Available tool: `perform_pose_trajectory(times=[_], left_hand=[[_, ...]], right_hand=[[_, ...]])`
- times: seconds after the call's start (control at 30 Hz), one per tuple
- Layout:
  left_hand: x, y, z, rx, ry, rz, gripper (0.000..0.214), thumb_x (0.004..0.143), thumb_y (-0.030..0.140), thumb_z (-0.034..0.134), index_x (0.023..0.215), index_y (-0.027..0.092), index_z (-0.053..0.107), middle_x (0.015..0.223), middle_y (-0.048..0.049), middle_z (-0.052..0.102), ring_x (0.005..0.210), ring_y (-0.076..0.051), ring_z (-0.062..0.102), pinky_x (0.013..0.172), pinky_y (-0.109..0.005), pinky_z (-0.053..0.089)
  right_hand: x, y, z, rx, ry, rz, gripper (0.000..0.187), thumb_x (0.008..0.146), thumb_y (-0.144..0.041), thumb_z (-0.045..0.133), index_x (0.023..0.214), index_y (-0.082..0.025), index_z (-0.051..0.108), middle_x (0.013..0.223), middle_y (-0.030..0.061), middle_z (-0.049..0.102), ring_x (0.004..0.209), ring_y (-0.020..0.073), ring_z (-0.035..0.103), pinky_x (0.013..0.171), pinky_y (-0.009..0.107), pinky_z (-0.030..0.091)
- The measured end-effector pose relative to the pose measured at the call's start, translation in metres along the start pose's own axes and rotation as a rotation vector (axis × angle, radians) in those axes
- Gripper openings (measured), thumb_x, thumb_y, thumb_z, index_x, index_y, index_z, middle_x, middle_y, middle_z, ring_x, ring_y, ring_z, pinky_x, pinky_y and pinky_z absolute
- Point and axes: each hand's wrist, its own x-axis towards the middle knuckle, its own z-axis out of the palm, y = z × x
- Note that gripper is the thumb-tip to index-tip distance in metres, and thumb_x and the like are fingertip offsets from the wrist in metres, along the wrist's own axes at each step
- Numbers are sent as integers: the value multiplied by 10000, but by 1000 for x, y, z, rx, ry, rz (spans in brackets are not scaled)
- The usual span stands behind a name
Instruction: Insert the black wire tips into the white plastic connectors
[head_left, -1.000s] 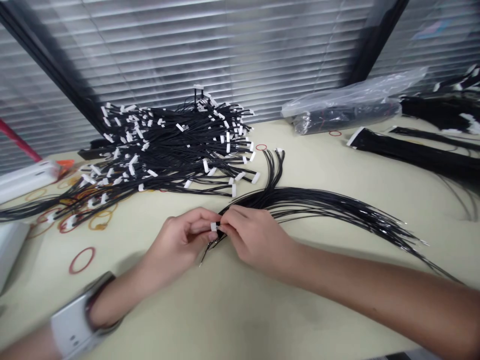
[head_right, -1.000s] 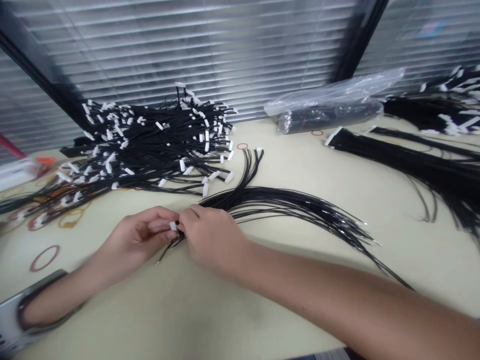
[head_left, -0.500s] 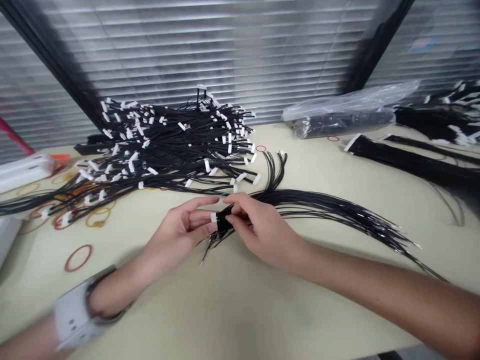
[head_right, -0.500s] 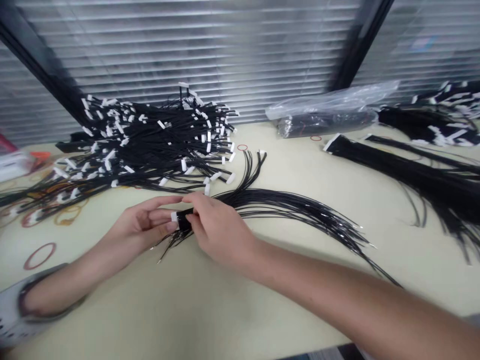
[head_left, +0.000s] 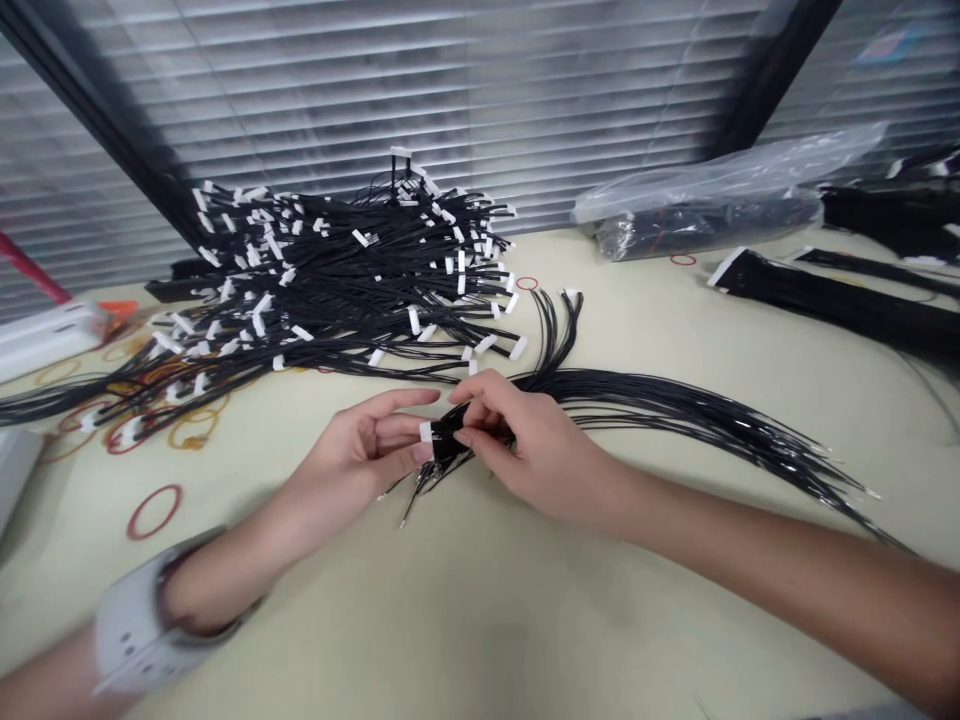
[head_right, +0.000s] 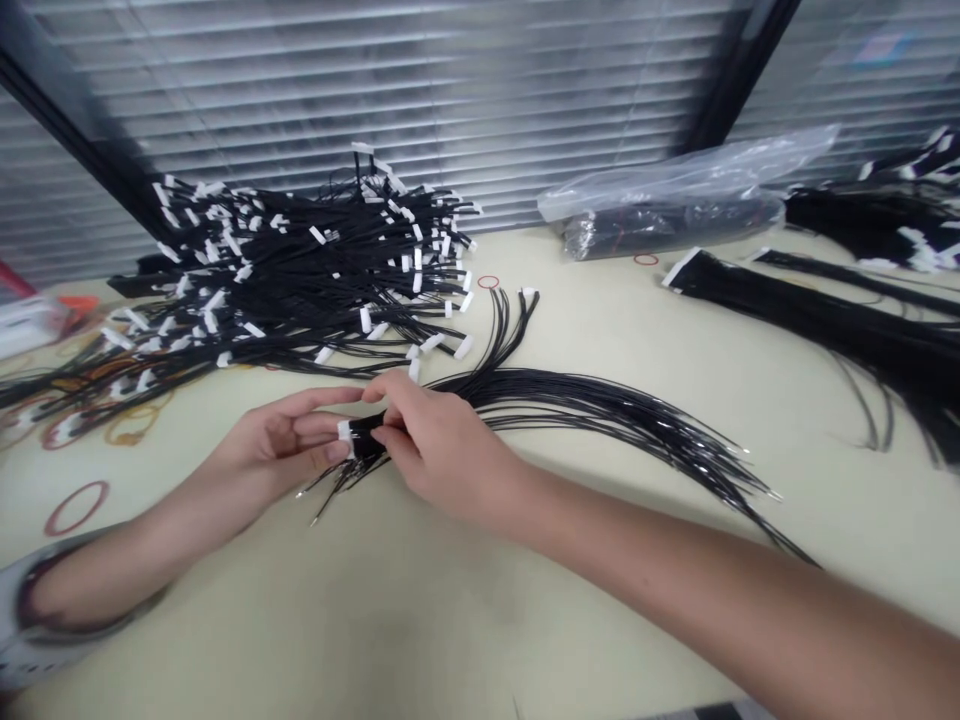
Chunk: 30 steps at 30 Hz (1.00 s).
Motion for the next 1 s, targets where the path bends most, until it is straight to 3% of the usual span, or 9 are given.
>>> perform_pose_trajectory(times=[0.17, 0.4, 0.7, 1.0], left_hand=[[0, -1, 0, 18, -24, -5, 429, 745, 207, 646, 1156, 197, 523, 686, 30, 564, 561, -61, 453, 454, -143, 316], [2, -3, -2, 19, -24, -4, 407, 741, 205, 651, 1133, 211, 537, 737, 6, 615, 614, -84, 519, 473, -156, 350], [1, 1, 1, -58, -16, -19, 380, 732, 115, 647, 1096, 189, 563, 654, 51, 596, 558, -36, 507, 494, -108, 376], [0, -3, -2, -4, -1, -15, 393, 713, 189, 676, 1091, 220, 572, 728, 23, 627, 629, -82, 560, 507, -149, 398]], right_hand=[[-1, -1, 1, 0, 18, -9, 207, 851, -151, 437, 1048, -210, 408, 708, -61, 512, 630, 60, 477, 594, 211, 361], [-1, -2, 0, -7, -1, -14, 233, 840, -139, 441, 1059, -212, 411, 688, -66, 471, 611, 59, 444, 578, 207, 351], [0, -5, -3, 102, 8, 32, 222, 829, -129, 458, 1030, -205, 403, 682, -72, 504, 624, 53, 481, 602, 196, 366], [1, -10, -6, 129, -33, 82, 305, 784, -105, 474, 1054, -211, 380, 702, -62, 520, 616, 62, 472, 568, 192, 365]])
